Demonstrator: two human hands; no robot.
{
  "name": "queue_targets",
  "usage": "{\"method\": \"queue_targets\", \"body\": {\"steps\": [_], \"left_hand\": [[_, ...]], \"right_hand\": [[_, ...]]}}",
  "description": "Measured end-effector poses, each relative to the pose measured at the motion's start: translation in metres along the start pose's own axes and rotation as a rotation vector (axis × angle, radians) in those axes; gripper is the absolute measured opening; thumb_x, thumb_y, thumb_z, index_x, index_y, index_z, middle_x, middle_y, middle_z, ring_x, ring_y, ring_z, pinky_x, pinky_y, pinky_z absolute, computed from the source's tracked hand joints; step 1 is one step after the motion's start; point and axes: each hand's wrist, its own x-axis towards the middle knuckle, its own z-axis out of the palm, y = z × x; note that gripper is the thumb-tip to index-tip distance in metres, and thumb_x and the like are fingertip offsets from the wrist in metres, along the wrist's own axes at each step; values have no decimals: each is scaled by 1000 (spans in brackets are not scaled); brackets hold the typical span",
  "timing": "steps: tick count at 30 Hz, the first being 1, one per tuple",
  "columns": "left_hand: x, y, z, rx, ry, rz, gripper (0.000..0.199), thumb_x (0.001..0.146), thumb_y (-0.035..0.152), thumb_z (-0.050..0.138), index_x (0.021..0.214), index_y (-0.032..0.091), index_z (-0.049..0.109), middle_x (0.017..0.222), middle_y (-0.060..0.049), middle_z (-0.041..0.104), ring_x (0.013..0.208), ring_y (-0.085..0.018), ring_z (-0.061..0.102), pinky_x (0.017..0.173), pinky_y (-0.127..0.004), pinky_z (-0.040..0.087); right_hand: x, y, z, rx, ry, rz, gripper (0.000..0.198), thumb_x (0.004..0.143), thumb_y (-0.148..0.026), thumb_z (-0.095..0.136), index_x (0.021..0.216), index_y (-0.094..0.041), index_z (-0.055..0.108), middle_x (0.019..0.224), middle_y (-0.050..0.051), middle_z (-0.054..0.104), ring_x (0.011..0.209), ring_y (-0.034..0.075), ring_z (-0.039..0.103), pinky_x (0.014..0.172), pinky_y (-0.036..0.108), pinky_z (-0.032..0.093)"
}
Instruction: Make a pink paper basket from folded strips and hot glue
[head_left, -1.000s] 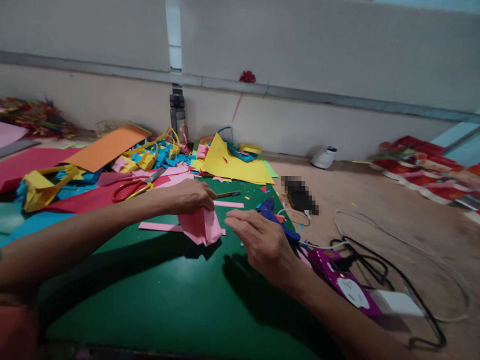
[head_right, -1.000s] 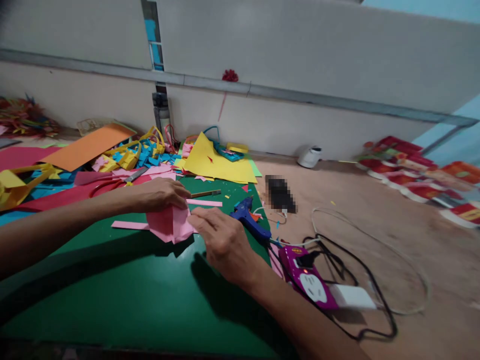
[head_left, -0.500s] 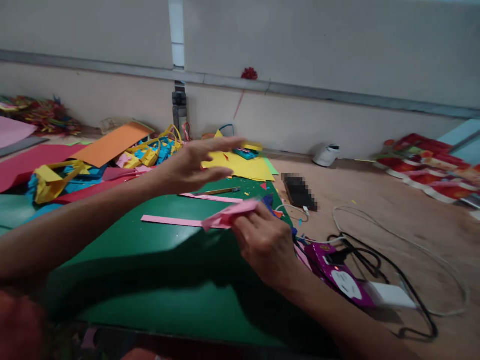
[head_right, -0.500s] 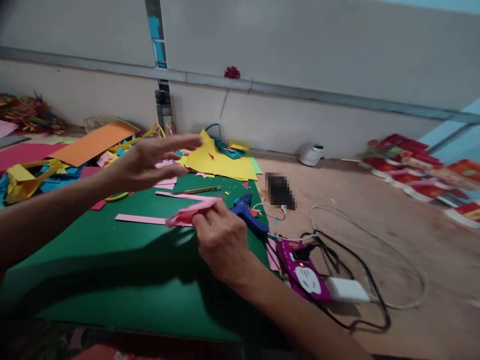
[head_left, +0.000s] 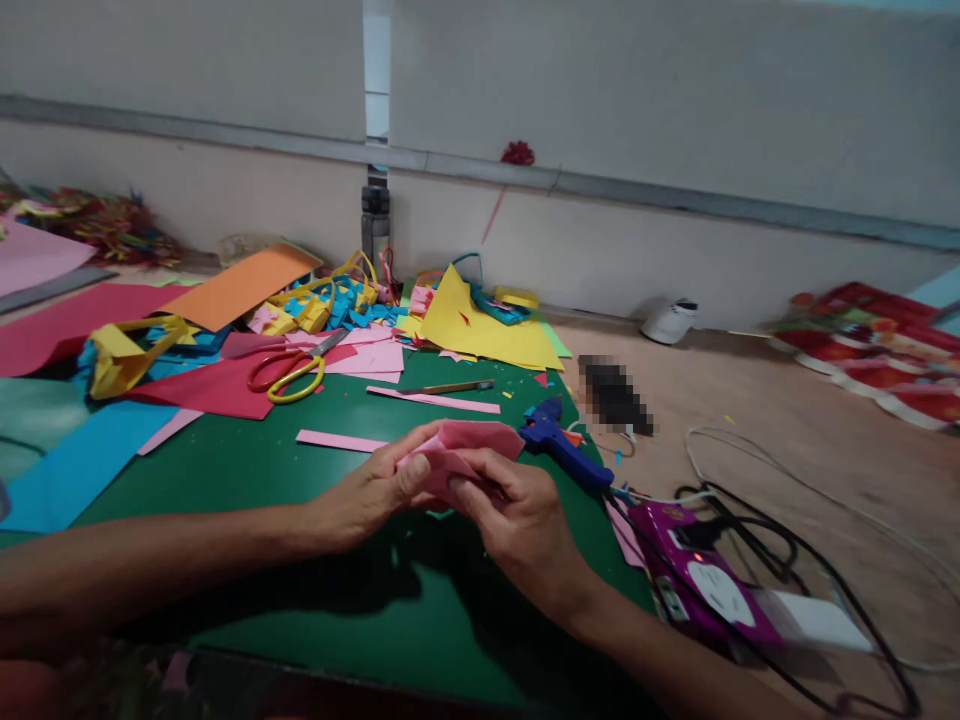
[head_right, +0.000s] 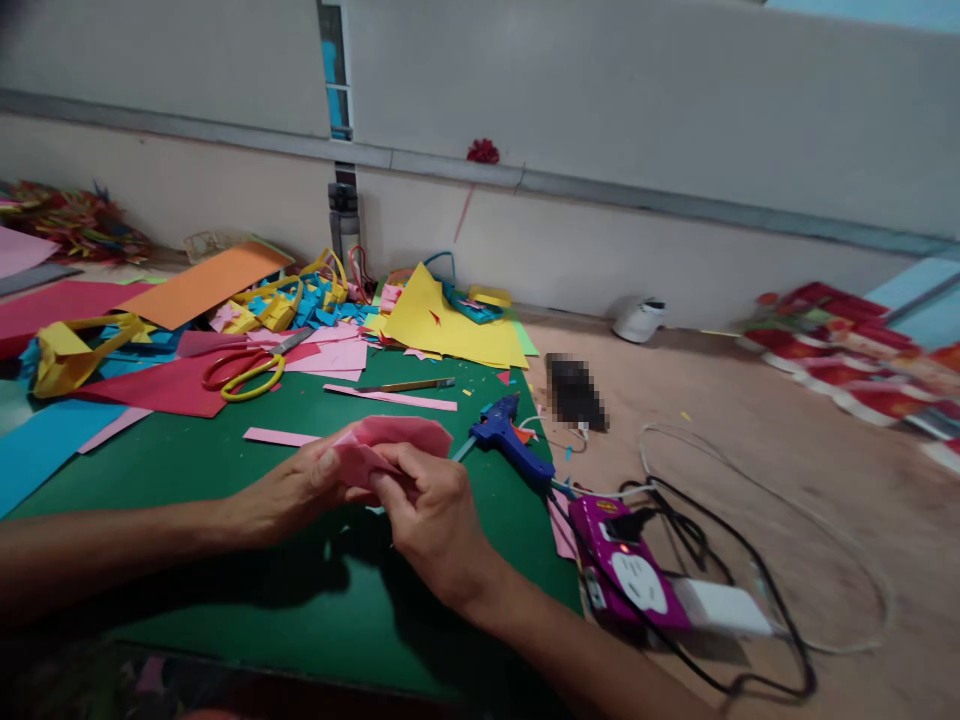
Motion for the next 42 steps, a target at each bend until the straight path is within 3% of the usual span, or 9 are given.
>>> {"method": "queue_targets", "body": {"steps": [6, 11, 17, 20, 23, 25, 28, 33, 42], "left_hand": [[2, -2, -4, 290, 59, 50, 87, 64, 39, 75, 137, 22, 33, 136, -11, 46, 125, -28, 42, 103, -42, 35], [7, -2, -9, 280, 23, 38, 91, 56, 24, 82, 135, 18, 36, 131, -13, 49, 123, -26, 45, 102, -38, 35], [7, 1, -13, 289, -54, 17, 95, 53, 44, 82, 135, 21, 39, 134, -14, 48, 125, -28, 43, 105, -43, 30], [3, 4, -16, 328, -100, 56, 92, 60, 59, 72, 137, 22, 37, 140, -13, 42, 129, -30, 38, 106, -43, 30], [0, 9, -16, 418, -129, 88, 66, 83, 57, 48, 138, 23, 37, 144, -8, 37, 132, -25, 33, 110, -42, 24], [-2, 12, -14, 453, -125, 59, 52, 92, 47, 38, 139, 24, 35, 144, -5, 37, 133, -22, 33, 111, -40, 21], [-2, 15, -10, 487, -143, 27, 49, 94, 38, 37, 140, 23, 31, 144, -4, 37, 131, -22, 34, 111, -40, 24], [-4, 12, -13, 587, -137, 81, 49, 94, 34, 38, 141, 21, 31, 146, -4, 34, 134, -22, 31, 112, -37, 22], [-10, 6, -22, 585, -86, 131, 47, 92, 27, 37, 139, 22, 37, 144, -3, 38, 134, -23, 32, 112, -41, 21]], "right_hand": [[0, -5, -1, 145, -127, 64, 19, 84, -21, 52, 88, -21, 70, 83, 0, 70, 75, 14, 62, 65, 23, 49], [-1, -9, -3, 201, -261, 121, 20, 84, -19, 49, 77, -19, 68, 67, -2, 61, 65, 12, 54, 60, 22, 44], [1, -14, -9, 175, -360, 135, 18, 80, -16, 52, 65, -17, 61, 60, -5, 52, 55, 9, 43, 50, 19, 35], [2, -16, -13, 153, -371, 82, 12, 79, -14, 52, 78, -18, 64, 70, -4, 58, 64, 11, 50, 61, 21, 41], [1, -16, -14, 158, -347, 25, 17, 83, -19, 51, 92, -19, 65, 83, -2, 63, 78, 13, 56, 75, 24, 43], [-1, -15, -12, 139, -300, 34, 18, 85, -26, 51, 90, -19, 66, 77, -2, 62, 72, 13, 55, 69, 23, 42], [-6, -13, -9, 116, -248, 111, 27, 89, -32, 46, 80, -18, 67, 65, -3, 58, 59, 11, 49, 56, 22, 38], [-6, -14, -9, 132, -154, 126, 27, 88, -29, 46, 76, -19, 68, 67, -2, 57, 64, 12, 50, 61, 21, 40], [-5, -8, -10, 152, -39, 176, 24, 85, -27, 49, 69, -20, 65, 59, -3, 50, 58, 11, 45, 55, 21, 37]]}}
